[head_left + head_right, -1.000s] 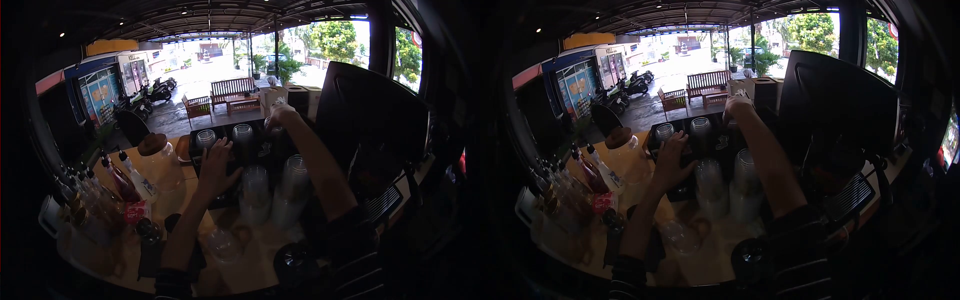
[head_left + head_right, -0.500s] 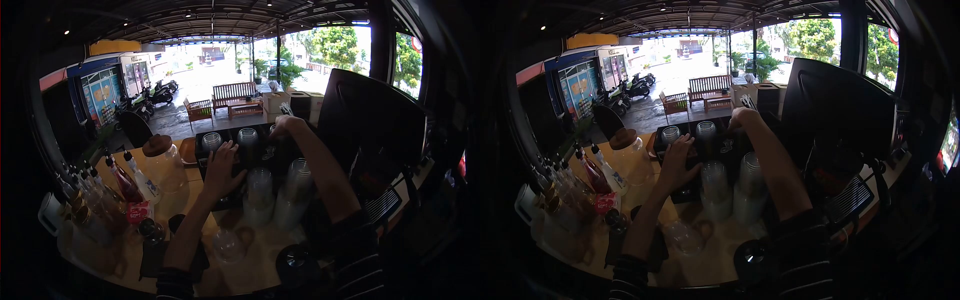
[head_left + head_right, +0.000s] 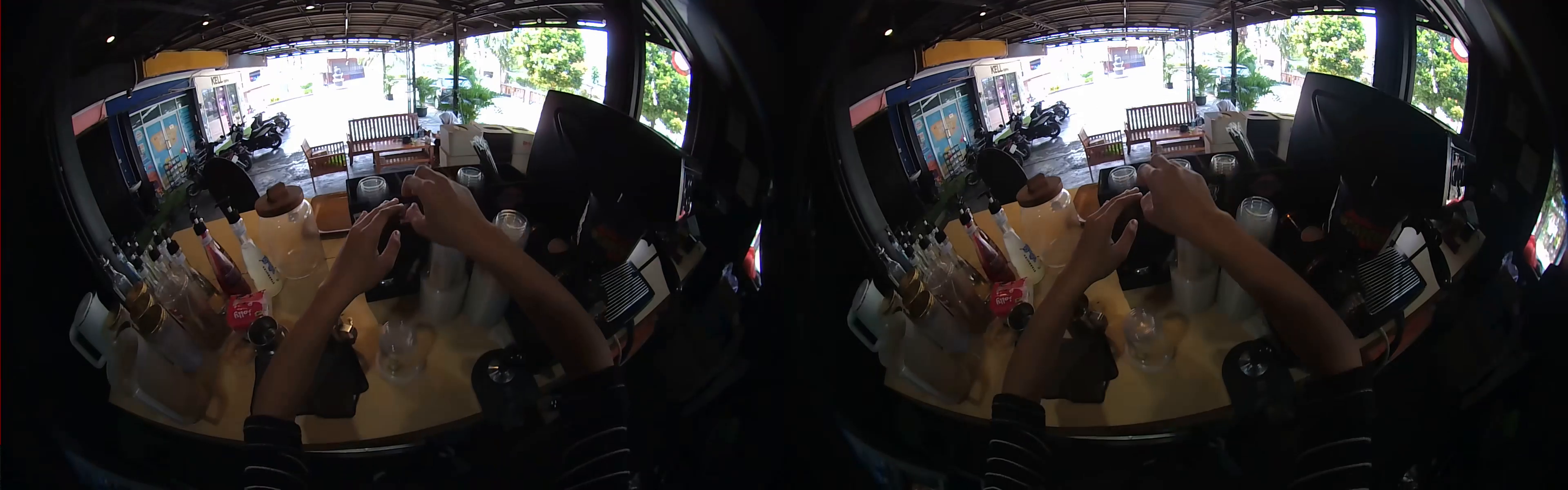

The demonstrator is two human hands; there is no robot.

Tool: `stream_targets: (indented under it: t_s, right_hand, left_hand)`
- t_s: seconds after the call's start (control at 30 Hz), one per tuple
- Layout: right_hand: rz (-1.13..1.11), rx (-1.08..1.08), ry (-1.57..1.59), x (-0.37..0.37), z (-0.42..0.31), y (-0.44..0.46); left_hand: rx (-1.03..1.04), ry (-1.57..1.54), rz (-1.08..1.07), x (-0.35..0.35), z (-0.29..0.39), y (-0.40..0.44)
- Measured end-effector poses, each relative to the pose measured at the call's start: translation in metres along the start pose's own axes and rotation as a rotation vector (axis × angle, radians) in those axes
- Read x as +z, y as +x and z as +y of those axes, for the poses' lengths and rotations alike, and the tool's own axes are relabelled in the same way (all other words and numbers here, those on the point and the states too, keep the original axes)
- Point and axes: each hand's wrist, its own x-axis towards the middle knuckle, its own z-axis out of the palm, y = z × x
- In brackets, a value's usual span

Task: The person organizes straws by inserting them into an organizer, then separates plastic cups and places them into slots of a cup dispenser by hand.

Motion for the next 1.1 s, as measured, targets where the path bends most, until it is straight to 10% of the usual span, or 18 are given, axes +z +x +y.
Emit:
stream_targets:
  t_s: [0.37, 0.67, 0.87, 1.1]
  right_hand:
    - [-0.071, 0.321, 0.753, 0.153, -0.044, -0.196]
    - [0.31, 0.528, 1.055, 0.209, -0.071, -0.184]
    - [0.198, 0.695, 1.853, 0.187, -0.071, -0.187]
    - [0.152, 0.626, 1.849, 0.192, -0.08, -0.2]
  left_hand:
    - [-0.26, -0.376, -0.039, 0.011, -0.005, -0.167]
    - [-0.236, -0.447, 0.051, 0.027, -0.003, -0.192]
    - [-0.386, -0.466, 0.043, 0.031, 0.001, -0.198]
    - [-0.554, -0.764, -0.082, 0.039, 0.005, -0.203]
